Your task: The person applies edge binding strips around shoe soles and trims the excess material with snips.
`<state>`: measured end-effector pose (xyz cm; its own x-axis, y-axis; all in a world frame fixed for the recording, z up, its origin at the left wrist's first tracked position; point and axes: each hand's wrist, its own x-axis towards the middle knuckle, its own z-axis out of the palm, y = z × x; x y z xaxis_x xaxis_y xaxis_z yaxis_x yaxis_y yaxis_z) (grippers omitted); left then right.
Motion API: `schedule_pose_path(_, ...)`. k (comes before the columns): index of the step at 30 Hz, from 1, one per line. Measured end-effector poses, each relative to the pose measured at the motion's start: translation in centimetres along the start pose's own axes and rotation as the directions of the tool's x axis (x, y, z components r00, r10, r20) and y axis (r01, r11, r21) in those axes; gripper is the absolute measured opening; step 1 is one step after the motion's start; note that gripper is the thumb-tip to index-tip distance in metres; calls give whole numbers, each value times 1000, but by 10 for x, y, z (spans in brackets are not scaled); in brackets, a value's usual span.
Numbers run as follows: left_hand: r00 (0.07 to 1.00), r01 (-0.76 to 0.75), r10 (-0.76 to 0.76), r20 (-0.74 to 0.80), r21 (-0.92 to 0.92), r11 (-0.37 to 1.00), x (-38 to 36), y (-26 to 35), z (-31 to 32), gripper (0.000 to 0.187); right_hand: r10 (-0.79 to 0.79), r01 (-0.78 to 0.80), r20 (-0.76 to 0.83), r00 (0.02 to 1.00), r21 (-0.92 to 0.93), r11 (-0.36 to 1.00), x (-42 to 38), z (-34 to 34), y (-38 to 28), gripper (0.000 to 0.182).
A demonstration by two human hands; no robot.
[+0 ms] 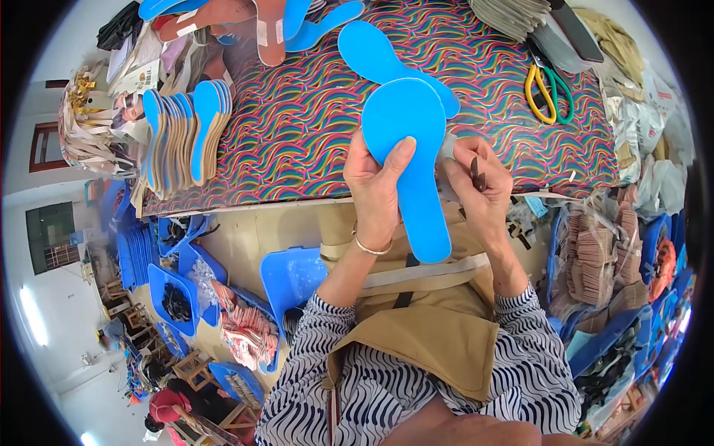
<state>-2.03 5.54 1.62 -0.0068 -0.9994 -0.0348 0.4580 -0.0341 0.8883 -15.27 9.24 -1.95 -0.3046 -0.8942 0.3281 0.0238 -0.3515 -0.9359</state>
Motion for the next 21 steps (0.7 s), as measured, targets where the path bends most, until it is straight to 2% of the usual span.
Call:
schedule_pose_path(2,1000,9,-9,13,-10,1000,1,1,-1,31,154,-159,50,987,132,978,7,-5,-17,17)
schedule_pose_path(3,1000,18,-18,26,-19,1000,1,1,-1,31,155,-160,49,987,131,978,11,-13,-20,17)
schedule_pose_path(4,999,21,-21,26,-20,1000,0,1,0,31,342,-376,158,926,326,867,17,-26,-20,15)
schedule_pose_path(5,998,35,-33,49,-32,999,-1,1,0,32,483,-567,299,823,476,672,21,-33,-20,13)
schedule_pose_path(6,996,48,-45,72,-44,998,-1,1,1,32,484,-567,297,823,475,672,23,-33,-21,13)
schedule_pose_path(8,993,90,-86,74,-44,995,-3,8,7,33,442,-488,207,873,348,801,25,-28,-21,10)
schedule_pose_path(9,989,129,-125,76,-44,991,-3,11,9,34,444,-489,207,872,347,800,25,-25,-22,10)
schedule_pose_path(11,985,141,-139,104,-8,990,-1,11,9,35,342,-360,117,932,204,910,25,-21,-22,9)
schedule_pose_path(13,979,156,-158,130,29,987,-1,10,10,35,323,-341,120,939,193,920,24,-21,-15,9)
schedule_pose_path(15,986,128,-138,90,108,986,2,9,14,34,294,-314,126,947,181,932,25,-19,-17,9)
schedule_pose_path(17,993,65,-75,92,112,992,8,1,10,34,463,-461,-40,886,40,886,20,-7,-32,15)
schedule_pose_path(18,995,3,-14,98,115,993,9,-2,9,34,463,-461,-40,886,40,886,14,5,-37,15)
schedule_pose_path(20,997,-19,12,75,98,995,9,-3,12,33,410,-389,-176,895,141,910,1,25,-45,21)
schedule_pose_path(21,998,-39,35,53,87,995,8,-3,12,33,422,-406,-122,898,139,903,-4,25,-42,24)
